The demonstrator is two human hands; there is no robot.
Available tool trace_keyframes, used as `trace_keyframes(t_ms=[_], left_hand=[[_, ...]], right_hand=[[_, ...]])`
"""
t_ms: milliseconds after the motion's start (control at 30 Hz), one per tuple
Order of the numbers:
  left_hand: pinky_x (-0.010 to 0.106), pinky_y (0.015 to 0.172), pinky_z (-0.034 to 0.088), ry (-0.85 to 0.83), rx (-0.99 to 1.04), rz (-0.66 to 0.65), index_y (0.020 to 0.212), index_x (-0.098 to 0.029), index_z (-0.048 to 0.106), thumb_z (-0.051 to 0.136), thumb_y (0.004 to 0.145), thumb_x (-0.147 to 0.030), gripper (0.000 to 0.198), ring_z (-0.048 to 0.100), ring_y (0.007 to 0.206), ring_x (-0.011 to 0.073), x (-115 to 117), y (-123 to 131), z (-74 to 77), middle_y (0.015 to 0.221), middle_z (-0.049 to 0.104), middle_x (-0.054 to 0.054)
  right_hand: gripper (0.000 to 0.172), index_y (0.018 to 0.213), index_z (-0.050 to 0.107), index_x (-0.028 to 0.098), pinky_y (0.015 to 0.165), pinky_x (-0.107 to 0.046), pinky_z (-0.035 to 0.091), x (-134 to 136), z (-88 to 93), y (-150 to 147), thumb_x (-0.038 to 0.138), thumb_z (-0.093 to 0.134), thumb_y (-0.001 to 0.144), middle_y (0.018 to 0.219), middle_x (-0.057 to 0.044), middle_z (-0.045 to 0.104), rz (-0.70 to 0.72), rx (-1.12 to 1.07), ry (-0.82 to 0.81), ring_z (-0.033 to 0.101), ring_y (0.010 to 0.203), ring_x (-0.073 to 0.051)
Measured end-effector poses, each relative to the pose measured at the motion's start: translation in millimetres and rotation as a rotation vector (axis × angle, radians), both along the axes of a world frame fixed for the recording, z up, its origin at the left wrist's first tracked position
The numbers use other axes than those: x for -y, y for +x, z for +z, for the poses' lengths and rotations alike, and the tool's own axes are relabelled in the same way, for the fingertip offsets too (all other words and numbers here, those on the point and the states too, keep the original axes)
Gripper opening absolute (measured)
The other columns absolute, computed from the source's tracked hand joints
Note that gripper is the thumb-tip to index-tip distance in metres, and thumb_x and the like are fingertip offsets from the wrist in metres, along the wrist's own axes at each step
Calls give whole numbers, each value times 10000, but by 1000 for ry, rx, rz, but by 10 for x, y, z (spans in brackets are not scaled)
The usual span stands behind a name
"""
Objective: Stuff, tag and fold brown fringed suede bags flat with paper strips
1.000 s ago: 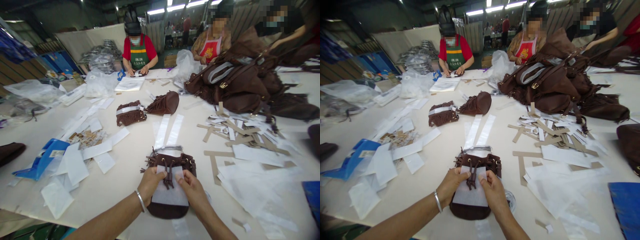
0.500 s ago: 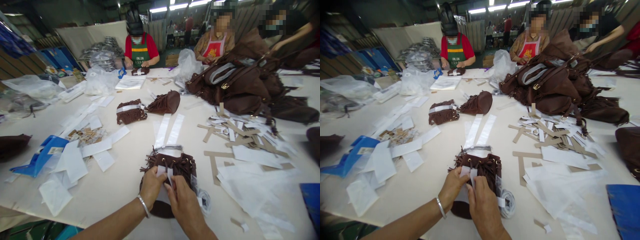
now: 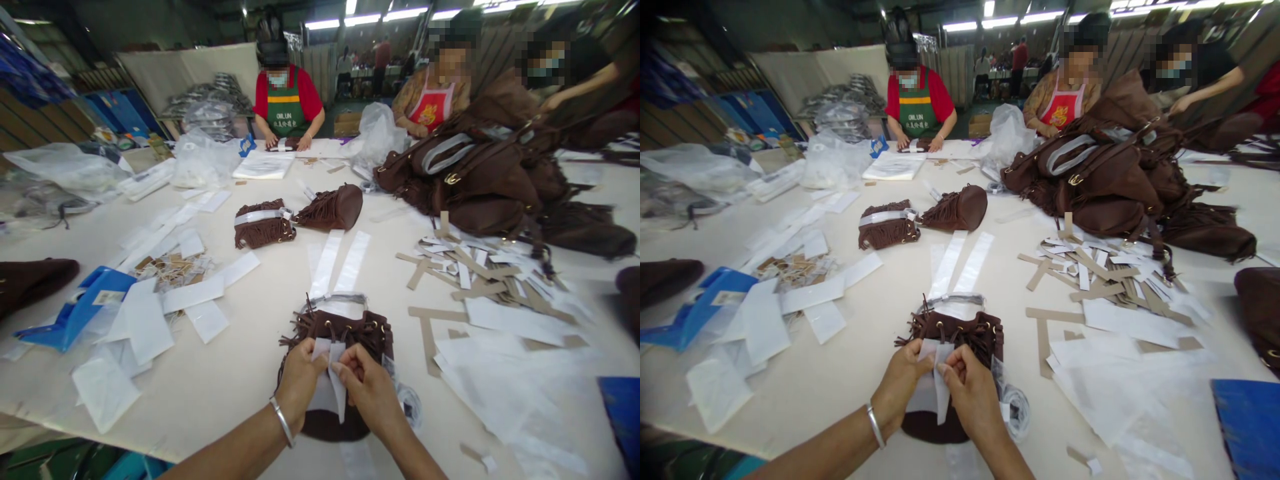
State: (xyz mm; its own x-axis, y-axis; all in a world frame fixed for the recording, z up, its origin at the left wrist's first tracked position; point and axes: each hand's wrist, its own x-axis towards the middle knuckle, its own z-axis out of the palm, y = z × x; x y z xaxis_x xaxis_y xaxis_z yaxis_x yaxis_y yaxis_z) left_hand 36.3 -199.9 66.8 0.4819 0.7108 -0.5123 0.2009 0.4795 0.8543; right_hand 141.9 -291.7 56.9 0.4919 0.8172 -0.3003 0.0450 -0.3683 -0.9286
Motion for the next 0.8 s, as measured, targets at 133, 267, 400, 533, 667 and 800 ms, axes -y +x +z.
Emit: trace_keyframes(t_ms=[133, 267, 400, 533, 667, 800], left_hand=[[261, 592, 473, -64, 25, 23, 864, -157, 603, 669, 728, -370, 261, 614, 634, 162, 27, -7, 58, 759, 680, 29], [255, 582, 468, -35, -19, 57, 851, -150, 599, 693, 704, -334, 253, 610, 631, 160, 42, -11, 24, 742, 678, 30], [247, 545, 446, 16, -48, 39, 819, -160, 582, 671, 729, -374, 249, 574, 582, 145, 23, -3, -44, 707, 658, 10], [241, 534, 406, 191, -144, -20, 786, -178, 554, 621, 768, -377, 210, 548, 586, 144, -2, 1, -99, 691, 626, -8], [249, 599, 392, 514, -316, -130, 737, -203, 494, 533, 827, -296, 136, 563, 651, 157, -16, -27, -121, 691, 600, -10], [261, 600, 377, 834, -567, -364, 824, -209, 452, 412, 898, -198, 85, 608, 680, 182, -16, -62, -97, 708, 618, 12]], right_hand=[[205, 775, 502, 233, 477, -232, 399, -20, 24, 1, 414, 553, 855, 598, 32, 537, 7, 45, -18, 532, 525, -140], [220, 781, 477, 235, 457, -227, 406, -21, 44, -34, 430, 525, 870, 595, 30, 547, 3, 44, -33, 554, 506, -144], [242, 839, 446, 240, 444, -234, 434, -1, -8, -56, 472, 496, 889, 631, 36, 541, 5, -33, -4, 548, 464, -135], [258, 1016, 439, 242, 506, -246, 471, 14, -71, -118, 447, 521, 883, 810, -2, 568, -105, 52, 52, 587, 621, -158], [206, 1015, 472, 219, 584, -262, 463, 11, -94, -233, 393, 487, 907, 769, -2, 568, -164, 147, 64, 563, 636, -160], [201, 965, 545, 207, 639, -270, 458, -7, -149, -311, 391, 485, 908, 781, -15, 602, -174, 205, 146, 568, 667, -165]])
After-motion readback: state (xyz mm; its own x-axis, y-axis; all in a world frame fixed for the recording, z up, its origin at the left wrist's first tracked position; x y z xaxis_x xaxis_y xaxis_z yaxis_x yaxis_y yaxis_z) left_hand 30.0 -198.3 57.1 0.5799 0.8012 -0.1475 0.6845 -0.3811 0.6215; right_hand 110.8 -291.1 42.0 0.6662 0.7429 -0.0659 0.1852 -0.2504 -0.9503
